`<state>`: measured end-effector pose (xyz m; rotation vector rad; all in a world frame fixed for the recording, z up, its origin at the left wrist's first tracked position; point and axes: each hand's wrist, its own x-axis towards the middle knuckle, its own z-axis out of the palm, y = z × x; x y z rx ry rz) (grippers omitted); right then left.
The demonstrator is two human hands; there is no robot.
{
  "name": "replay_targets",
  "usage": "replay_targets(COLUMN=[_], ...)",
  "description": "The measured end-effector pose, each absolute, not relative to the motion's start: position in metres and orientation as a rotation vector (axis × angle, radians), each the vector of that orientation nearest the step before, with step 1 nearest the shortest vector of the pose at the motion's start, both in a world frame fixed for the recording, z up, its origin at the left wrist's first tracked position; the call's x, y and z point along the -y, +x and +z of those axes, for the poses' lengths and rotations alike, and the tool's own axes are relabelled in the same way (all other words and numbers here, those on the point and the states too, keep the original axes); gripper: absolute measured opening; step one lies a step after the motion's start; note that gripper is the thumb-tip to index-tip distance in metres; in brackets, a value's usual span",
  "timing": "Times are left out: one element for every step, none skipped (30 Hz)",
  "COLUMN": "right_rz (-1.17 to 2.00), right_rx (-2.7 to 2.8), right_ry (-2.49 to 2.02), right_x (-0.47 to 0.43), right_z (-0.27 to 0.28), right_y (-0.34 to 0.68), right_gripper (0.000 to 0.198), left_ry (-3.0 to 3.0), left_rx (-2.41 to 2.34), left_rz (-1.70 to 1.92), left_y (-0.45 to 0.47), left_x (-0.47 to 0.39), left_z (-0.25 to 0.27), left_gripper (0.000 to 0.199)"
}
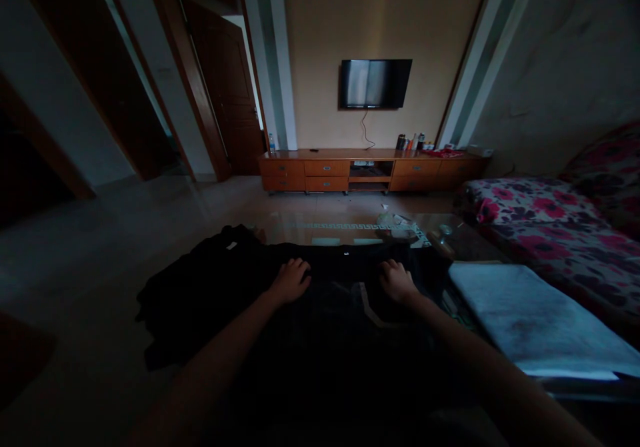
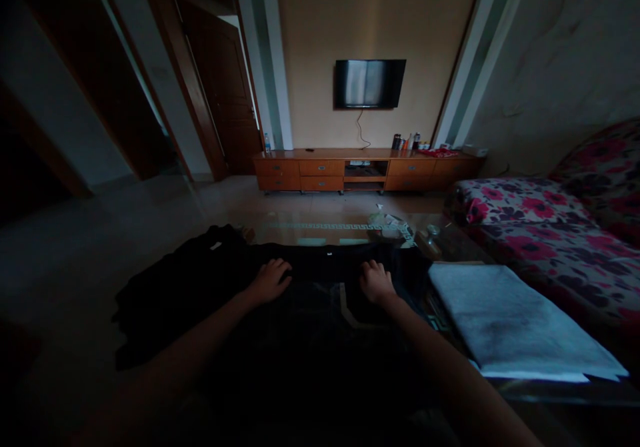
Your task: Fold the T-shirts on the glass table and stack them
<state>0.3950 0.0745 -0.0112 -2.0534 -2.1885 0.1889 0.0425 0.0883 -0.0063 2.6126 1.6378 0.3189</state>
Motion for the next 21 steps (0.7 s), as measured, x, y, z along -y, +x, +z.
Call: replay_targets(right_rz=[0.206,0.220,0.231,0.238,0.241,0.241,0.242,0.240,0.232,0.218,0.197,0.165,0.130,0.098,0.074,0.055,0.037,0.021,0.006,-0.008,-0.020], right_rx=[2.215,2.241,2.264,2.282,2.284,2.267,2.240,2.213,2.191,2.181,2.180,2.183,2.180,2.168,2.152,2.137,2.123,2.113,2.107,2.105,2.108], right_ry=[-2.025,-2.002,-1.984,-1.972,-1.976,-2.000,-2.034,-2.067,-2.089,-2.094,-2.084,-2.064,-2.048,-2.046,-2.053,-2.063,-2.069,-2.071,-2.069,-2.064,-2.057], right_x=[-0.091,-0.107,-0.123,-0.138,-0.152,-0.163,-0.173,-0.180,-0.185,-0.187,-0.186,-0.184,-0.179,-0.174,-0.167,-0.160,-0.152,-0.144,-0.135,-0.125,-0.116], right_z=[-0.012,-0.014,-0.016,-0.019,-0.022,-0.025,-0.029,-0.032,-0.035,-0.038,-0.041,-0.043,-0.044,-0.045,-0.045,-0.045,-0.044,-0.043,-0.041,-0.039,-0.037], right_y=[0.396,0.398,0.399,0.401,0.403,0.404,0.404,0.405,0.404,0.404,0.402,0.401,0.399,0.397,0.396,0.394,0.392,0.390,0.389,0.387,0.385], right_gripper=[0.037,0.036,0.036,0.038,0.043,0.050,0.058,0.065,0.070,0.070,0.068,0.065,0.062,0.060,0.058,0.057,0.056,0.055,0.055,0.054,0.053], left_ry=[2.609,2.599,2.584,2.566,2.545,2.518,2.486,2.451,2.422,2.406,2.406,2.421,2.446,2.474,2.501,2.526,2.550,2.572,2.589,2.604,2.616], left_rx=[-1.604,-1.565,-1.532,-1.516,-1.528,-1.573,-1.643,-1.724,-1.798,-1.854,-1.892,-1.915,-1.929,-1.937,-1.940,-1.936,-1.926,-1.911,-1.897,-1.883,-1.873], left_rz=[0.355,0.375,0.387,0.401,0.423,0.449,0.476,0.497,0.504,0.499,0.493,0.489,0.493,0.498,0.502,0.500,0.492,0.480,0.467,0.451,0.436], left_y=[0.044,0.046,0.047,0.047,0.047,0.047,0.047,0.046,0.046,0.046,0.046,0.046,0.047,0.048,0.049,0.050,0.051,0.052,0.053,0.053,0.052], left_x=[-0.104,-0.119,-0.135,-0.150,-0.164,-0.177,-0.188,-0.196,-0.202,-0.205,-0.205,-0.203,-0.198,-0.192,-0.184,-0.175,-0.166,-0.156,-0.145,-0.135,-0.124], left_z=[-0.010,-0.014,-0.019,-0.024,-0.028,-0.033,-0.037,-0.041,-0.044,-0.046,-0.048,-0.049,-0.049,-0.049,-0.047,-0.045,-0.043,-0.040,-0.037,-0.034,-0.031], left_gripper=[0.028,0.026,0.026,0.028,0.031,0.037,0.045,0.054,0.061,0.065,0.064,0.062,0.060,0.057,0.055,0.053,0.052,0.051,0.050,0.049,0.048])
